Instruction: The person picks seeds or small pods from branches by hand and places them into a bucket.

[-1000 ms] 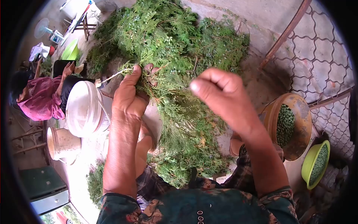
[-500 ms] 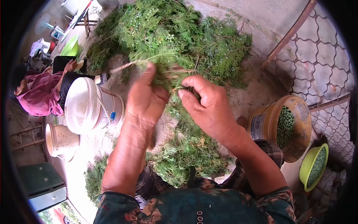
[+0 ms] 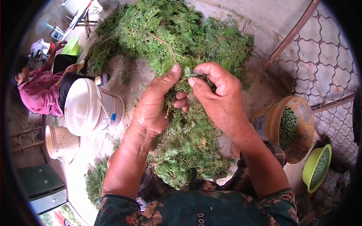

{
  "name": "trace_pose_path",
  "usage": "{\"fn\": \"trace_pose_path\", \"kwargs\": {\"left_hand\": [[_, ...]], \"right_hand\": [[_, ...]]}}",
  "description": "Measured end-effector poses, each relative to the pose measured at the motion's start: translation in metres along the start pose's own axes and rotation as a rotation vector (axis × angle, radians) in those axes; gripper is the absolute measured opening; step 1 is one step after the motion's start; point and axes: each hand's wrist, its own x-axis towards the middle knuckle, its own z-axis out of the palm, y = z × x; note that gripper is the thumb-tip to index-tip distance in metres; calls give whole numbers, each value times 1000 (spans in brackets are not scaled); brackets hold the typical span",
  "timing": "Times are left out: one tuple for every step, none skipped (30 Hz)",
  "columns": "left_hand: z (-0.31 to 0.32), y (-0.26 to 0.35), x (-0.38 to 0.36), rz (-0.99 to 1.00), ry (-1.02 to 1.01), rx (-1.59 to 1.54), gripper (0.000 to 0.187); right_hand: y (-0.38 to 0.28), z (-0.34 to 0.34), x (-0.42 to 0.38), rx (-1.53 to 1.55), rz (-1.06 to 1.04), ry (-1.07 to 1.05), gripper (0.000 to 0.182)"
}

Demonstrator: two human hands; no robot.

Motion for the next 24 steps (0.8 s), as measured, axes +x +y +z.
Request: {"fn": "trace_pose_path", "kwargs": {"left_hand": [[2, 1, 1, 2, -4, 58, 10], [1, 1, 1, 0, -6, 59, 10], [-2, 1, 2, 23, 27, 75, 9], [-3, 1, 3, 46, 62, 92, 9], [-2, 3, 2, 45, 108, 38, 9], [-3, 4, 3, 43, 107, 39, 9], [-6, 7, 3, 43, 113, -4, 9], [-9, 9, 4, 45, 119, -47, 9], [-12, 8, 4, 52, 96, -52, 9], [-11, 9, 3, 54, 94, -50, 9], [-8, 8, 2, 84, 85, 47, 11], [-7, 6, 1, 113, 74, 143, 13], [-8, 3, 1, 124, 78, 177, 13], [-8, 1, 1, 120, 77, 179, 13], [-6, 0, 0, 128, 38, 214, 13], [-6, -1, 0, 135, -1, 250, 13], [-8, -1, 1, 152, -9, 280, 12], [-7, -2, 1, 151, -8, 279, 12], [-5, -2, 1, 158, 6, 292, 8], [-3, -2, 1, 164, 20, 306, 5], [-1, -3, 1, 164, 21, 306, 5], [0, -3, 1, 164, 46, 311, 5], [1, -4, 1, 164, 72, 316, 6], [1, -3, 0, 163, 74, 315, 6]], "right_hand": [[7, -5, 3, -115, -87, -10, 11], [11, -10, 5, -232, -173, -21, 11], [2, -13, 6, -233, -173, -18, 11], [-13, -15, 7, -22, 119, -72, 10], [-21, -18, 7, 191, 409, -125, 11], [-20, -27, 10, 192, 409, -123, 11], [-17, -38, 16, 580, 428, -196, 15], [-16, -46, 19, 969, 435, -268, 20], [-21, -49, 21, 1005, 456, -223, 25], [-24, -46, 20, 1006, 452, -223, 25], [-27, -41, 18, 873, 444, -185, 24], [-28, -36, 14, 740, 436, -145, 23], [-25, -32, 10, 647, 467, -132, 26], [-26, -25, 7, 420, 429, -116, 24], [-23, -23, 7, 340, 374, -123, 22], [-18, -21, 6, 260, 319, -131, 20], [-10, -18, 6, 260, 321, -130, 20], [-4, -16, 6, 91, 174, -89, 19], [-1, -14, 6, -76, 26, -49, 19], [-1, -15, 6, -76, 26, -49, 19], [-5, -16, 5, -71, 90, -78, 21], [-7, -16, 5, -67, 154, -108, 23], [-6, -15, 4, -67, 156, -109, 23], [-5, -12, 3, -75, 119, -117, 21]]}}
